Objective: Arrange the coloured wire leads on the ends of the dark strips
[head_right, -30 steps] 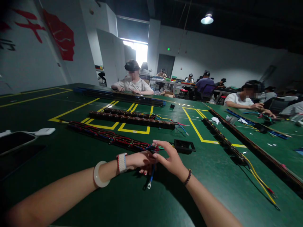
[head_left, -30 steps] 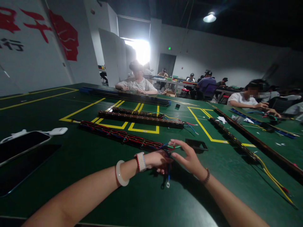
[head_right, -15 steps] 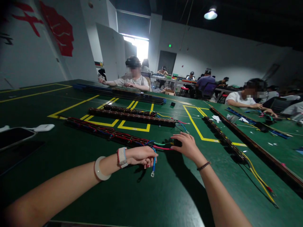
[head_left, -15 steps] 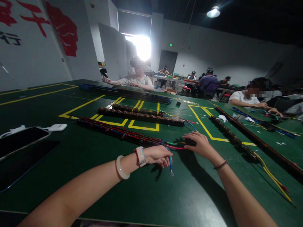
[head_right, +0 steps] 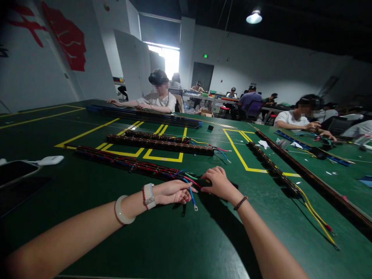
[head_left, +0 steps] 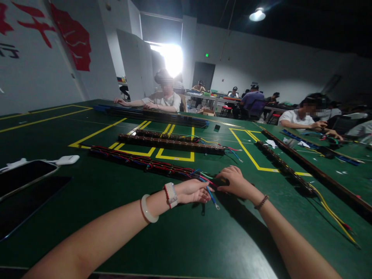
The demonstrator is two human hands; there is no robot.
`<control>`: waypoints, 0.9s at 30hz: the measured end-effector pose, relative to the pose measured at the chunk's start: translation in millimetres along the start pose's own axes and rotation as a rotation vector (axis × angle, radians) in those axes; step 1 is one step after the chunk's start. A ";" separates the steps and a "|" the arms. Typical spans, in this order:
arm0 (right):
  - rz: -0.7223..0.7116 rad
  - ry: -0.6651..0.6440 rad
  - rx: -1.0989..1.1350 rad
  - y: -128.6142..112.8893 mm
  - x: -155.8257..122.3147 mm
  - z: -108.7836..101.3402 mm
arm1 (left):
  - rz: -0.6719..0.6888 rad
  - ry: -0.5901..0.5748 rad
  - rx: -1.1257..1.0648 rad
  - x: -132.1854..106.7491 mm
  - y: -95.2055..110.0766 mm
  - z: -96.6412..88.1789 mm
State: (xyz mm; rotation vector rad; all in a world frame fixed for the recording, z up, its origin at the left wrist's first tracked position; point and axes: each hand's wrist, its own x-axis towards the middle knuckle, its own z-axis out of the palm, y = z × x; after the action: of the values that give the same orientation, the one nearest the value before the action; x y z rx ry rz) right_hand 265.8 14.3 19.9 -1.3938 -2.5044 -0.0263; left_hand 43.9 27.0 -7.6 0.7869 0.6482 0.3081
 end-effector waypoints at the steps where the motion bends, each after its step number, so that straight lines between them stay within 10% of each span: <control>1: 0.011 -0.020 0.042 -2.2 -0.4 -0.8 | 0.014 0.001 -0.011 0.4 -1.4 0.4; 27: 0.103 -0.240 0.351 -21.4 -1.2 -8.8 | -0.007 -0.005 -0.231 -2.0 -11.3 13.5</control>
State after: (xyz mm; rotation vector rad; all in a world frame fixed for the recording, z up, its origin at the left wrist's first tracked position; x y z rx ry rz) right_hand 250.5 0.5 30.5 -1.4402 -2.4557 0.6041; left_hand 51.3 10.9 -7.9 0.5644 0.5990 0.3672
